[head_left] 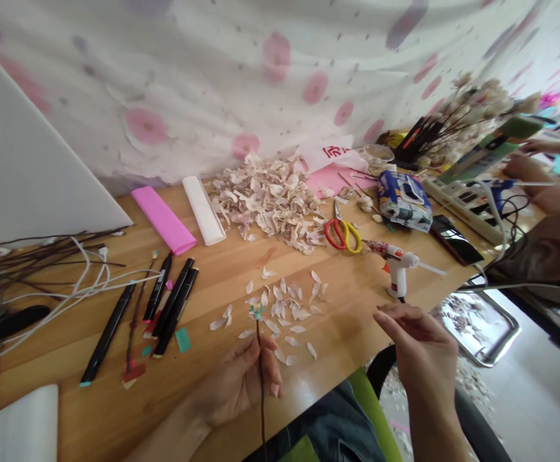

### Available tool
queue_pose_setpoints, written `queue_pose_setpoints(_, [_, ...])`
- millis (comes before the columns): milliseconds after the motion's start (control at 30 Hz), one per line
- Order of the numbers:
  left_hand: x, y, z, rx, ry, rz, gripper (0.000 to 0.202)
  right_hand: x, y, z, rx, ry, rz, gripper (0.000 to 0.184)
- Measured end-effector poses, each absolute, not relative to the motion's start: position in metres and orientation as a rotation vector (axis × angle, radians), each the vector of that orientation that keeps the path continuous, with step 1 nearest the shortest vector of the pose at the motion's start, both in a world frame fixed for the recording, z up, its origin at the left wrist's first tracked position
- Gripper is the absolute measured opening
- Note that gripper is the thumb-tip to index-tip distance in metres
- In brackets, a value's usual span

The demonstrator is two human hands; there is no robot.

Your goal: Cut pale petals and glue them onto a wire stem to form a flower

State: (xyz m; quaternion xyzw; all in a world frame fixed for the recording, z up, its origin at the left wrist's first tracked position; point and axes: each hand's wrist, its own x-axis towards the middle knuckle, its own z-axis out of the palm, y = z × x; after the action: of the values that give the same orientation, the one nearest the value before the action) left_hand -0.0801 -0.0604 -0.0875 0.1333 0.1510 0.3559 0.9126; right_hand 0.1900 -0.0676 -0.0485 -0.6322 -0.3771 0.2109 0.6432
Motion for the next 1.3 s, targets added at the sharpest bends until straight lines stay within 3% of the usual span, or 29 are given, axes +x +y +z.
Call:
queue_pose_setpoints(133, [-0.084, -0.057, -0.09, 0.299, 0.274, 0.728, 0.019, 0.177, -0.067, -0.05, -1.416, -0.971, 0.525, 0.013])
queue_pose_setpoints(467, [-0.083, -0.058, -0.085, 0.34, 0.368, 0.649, 0.028, 0.12, -0.059, -0.029, -1.125, -1.438, 0.641, 0.018])
queue_pose_setpoints(600, [-0.083, -0.059, -0.087, 0.375, 0.406, 0.625, 0.033, 0.095, -0.056, -0.024, -1.109, -1.592, 0.542, 0.017])
queue_pose_setpoints(733, [-0.082, -0.059, -0.09, 0.373, 0.388, 0.597, 0.038, 0.082, -0.049, -0.023, -1.095, -1.637, 0.469, 0.009])
queue_pose_setpoints(1300, [-0.082, -0.059, -0.083, 0.345, 0.376, 0.543, 0.033, 0.086, -0.048, -0.024, -1.119, -1.699, 0.395, 0.018])
